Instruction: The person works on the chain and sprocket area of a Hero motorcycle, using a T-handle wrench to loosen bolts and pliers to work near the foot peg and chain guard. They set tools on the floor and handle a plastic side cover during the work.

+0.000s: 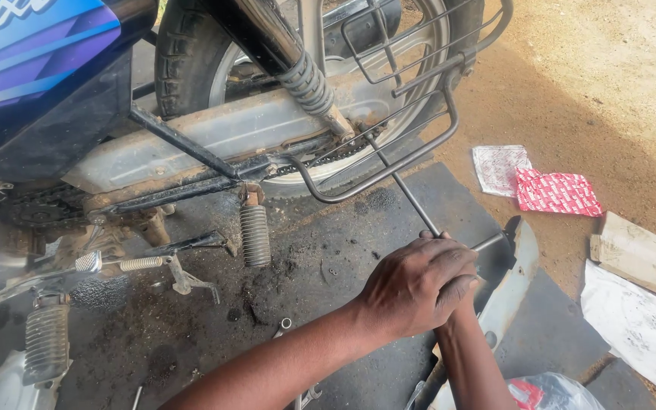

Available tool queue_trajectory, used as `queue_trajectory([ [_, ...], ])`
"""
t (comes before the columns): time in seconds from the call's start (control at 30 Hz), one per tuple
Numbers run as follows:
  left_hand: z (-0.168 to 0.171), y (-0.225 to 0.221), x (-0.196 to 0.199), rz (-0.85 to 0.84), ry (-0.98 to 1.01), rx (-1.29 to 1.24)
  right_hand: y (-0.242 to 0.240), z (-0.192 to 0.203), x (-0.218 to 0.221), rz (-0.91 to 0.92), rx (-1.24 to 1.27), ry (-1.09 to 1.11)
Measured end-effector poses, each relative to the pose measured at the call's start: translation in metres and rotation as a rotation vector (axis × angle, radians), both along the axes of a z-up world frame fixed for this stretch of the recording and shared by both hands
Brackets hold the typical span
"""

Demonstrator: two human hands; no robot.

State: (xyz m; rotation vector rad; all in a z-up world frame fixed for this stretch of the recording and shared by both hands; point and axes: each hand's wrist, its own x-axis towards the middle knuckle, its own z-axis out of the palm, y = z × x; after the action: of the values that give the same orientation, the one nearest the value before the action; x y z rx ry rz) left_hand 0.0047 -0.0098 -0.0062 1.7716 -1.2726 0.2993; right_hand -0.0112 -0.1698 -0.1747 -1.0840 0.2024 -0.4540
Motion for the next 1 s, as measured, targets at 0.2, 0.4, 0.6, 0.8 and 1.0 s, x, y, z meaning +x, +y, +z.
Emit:
queue_trajectory([
  [0.2, -0.011, -0.013, 0.003, -0.019, 0.051, 0.055, 0.005, 0.0, 0.0, -0.025, -0.134, 0.043],
  [0.4, -0.025, -0.049, 0.014, 0.132, -0.038, -0.076, -0.012, -0.031, 0.003, -0.031, -0.498, 0.096],
  [0.6, -0.025, -0.065, 0.023, 0.015, 0.652, -0.061, -0.05, -0.078, 0.015, -0.022, -0.821, 0.12],
  [0.8, -0.044, -0.061, 0.025, 0.095, 0.472, -0.157, -0.052, -0.075, 0.009, -0.053, -0.876, 0.066],
  [1.0, -0.046, -0.05, 0.022, -0.014, 0.39, -0.318, -0.047, -0.079, 0.013, -0.002, -0.688, 0.004],
])
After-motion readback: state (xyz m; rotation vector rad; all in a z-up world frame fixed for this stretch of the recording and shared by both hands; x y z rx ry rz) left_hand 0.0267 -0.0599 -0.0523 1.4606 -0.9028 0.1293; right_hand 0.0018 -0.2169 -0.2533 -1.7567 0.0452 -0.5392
